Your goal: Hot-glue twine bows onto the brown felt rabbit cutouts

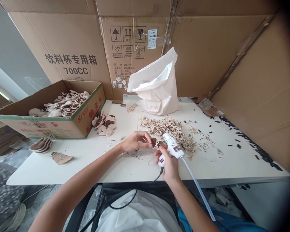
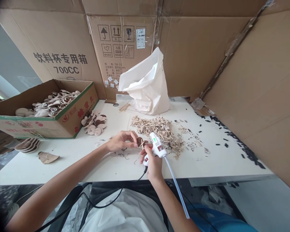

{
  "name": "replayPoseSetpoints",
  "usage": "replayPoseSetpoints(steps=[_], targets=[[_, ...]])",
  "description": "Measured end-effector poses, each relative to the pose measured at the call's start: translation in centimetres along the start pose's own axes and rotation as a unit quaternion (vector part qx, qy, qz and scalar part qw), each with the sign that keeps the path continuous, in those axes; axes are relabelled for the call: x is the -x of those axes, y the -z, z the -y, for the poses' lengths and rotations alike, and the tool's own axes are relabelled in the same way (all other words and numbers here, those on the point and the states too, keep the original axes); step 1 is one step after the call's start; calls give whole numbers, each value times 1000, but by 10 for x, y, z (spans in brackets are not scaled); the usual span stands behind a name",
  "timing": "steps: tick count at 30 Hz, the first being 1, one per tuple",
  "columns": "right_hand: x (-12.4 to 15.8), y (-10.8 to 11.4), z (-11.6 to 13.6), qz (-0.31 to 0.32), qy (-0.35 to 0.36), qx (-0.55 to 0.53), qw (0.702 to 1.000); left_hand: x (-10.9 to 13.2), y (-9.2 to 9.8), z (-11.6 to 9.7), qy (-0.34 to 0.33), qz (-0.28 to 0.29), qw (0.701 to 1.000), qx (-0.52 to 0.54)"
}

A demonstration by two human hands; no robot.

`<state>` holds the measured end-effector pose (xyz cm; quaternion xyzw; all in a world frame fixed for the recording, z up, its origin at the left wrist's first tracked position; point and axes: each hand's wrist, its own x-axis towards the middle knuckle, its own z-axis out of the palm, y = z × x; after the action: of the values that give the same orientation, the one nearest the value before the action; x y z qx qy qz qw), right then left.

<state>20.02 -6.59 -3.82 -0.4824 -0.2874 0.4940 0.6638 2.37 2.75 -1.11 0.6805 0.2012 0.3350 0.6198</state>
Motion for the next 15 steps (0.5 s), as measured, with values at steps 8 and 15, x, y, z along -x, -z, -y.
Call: replayPoseSetpoints(steps=[8, 15], targets=[[0, 1, -1, 4, -3, 4, 1000, 0, 0, -1, -23, 1, 999, -28], [0, 1, -1, 5, -9, 1, 1000, -1, -1, 1, -37, -14, 997, -66]])
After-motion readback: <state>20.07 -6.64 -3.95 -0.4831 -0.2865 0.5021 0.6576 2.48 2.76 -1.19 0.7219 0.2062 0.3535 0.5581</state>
